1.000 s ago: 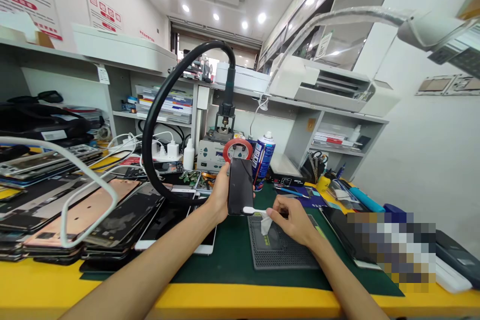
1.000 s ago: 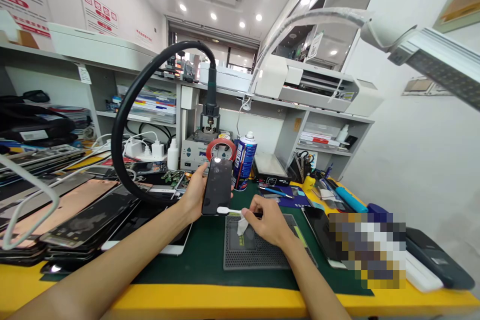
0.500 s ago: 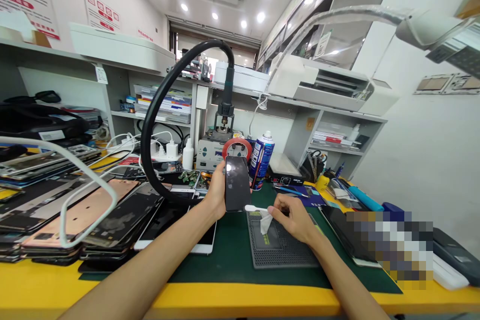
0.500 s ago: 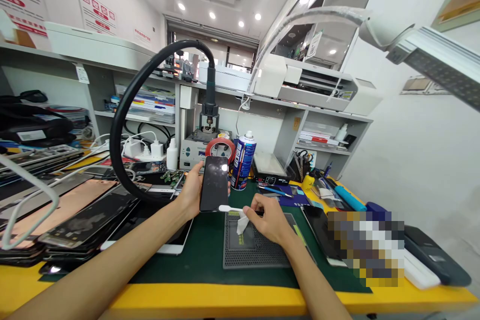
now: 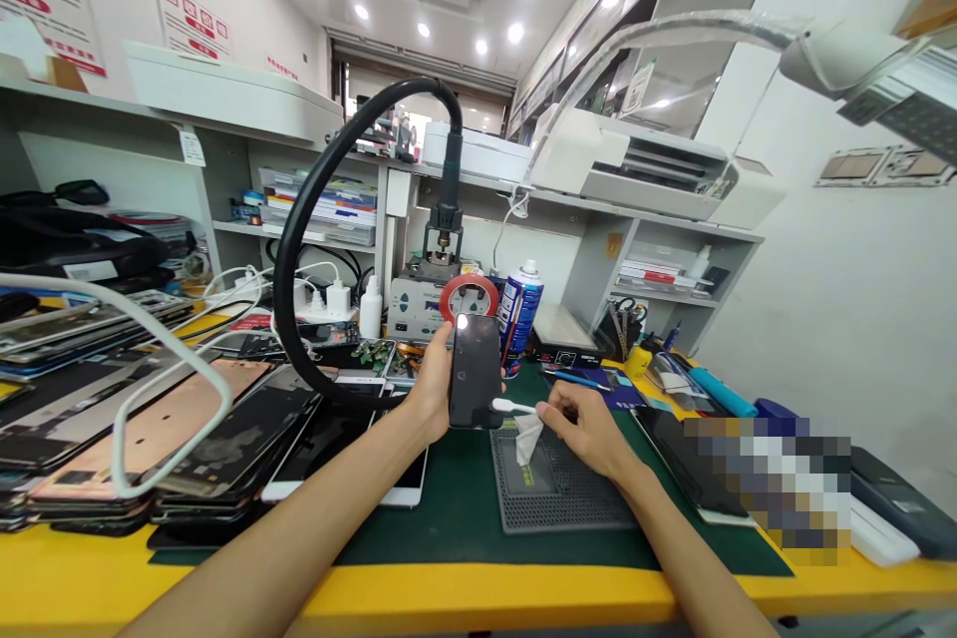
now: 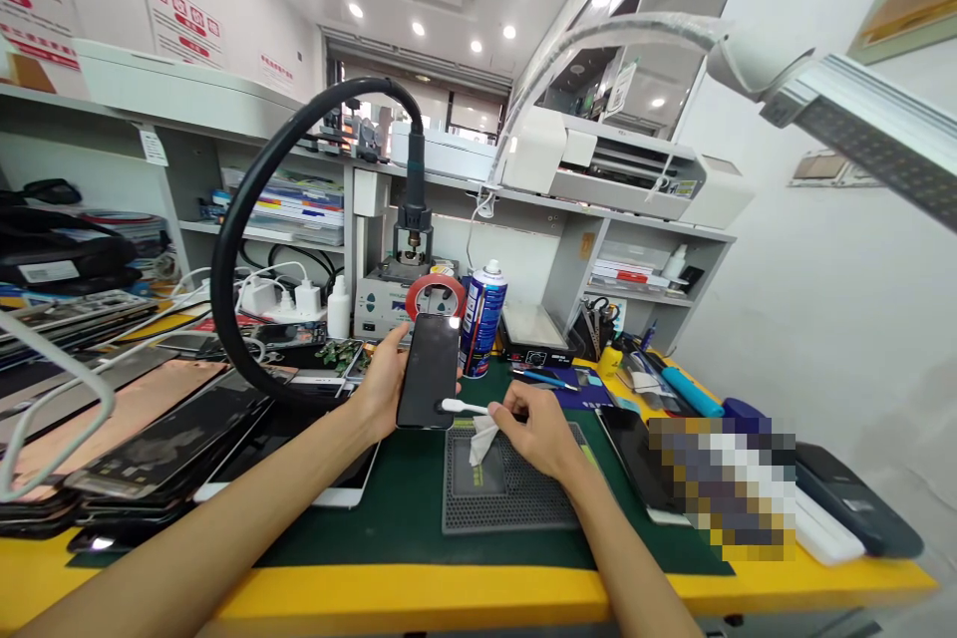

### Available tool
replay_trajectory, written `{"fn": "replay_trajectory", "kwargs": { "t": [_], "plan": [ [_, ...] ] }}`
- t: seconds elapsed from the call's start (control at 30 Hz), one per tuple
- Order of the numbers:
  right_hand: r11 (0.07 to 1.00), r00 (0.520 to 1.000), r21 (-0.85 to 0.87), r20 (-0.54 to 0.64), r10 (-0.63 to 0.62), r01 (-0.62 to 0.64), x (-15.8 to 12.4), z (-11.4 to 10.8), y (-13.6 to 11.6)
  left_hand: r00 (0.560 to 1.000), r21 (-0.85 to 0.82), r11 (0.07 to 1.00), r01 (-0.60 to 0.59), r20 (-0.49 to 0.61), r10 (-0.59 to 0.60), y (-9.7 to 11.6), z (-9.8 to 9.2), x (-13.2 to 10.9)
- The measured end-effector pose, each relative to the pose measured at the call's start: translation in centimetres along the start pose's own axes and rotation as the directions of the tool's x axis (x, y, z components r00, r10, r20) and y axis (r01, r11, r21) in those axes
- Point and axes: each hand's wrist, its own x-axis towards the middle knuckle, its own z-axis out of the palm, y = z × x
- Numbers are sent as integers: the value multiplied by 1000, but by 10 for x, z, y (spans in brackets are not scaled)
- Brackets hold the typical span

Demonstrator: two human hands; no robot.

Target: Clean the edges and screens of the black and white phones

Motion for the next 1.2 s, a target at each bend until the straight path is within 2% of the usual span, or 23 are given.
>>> {"fn": "replay_trajectory", "kwargs": {
  "t": [0.5,0.87,1.2],
  "plan": [
    [999,992,-41,-121,19,-24,2,1,8,999,48,999,20,-48,-18,-5,10,-6],
    [992,965,-111,-260,34,-65,4,1,15,999,81,996,46,0,-46,-7,11,-10],
    [985,922,-100,-376,95,-143,6,1,17,997,117,991,65,43,-70,-13,7,-6]
  ]
}}
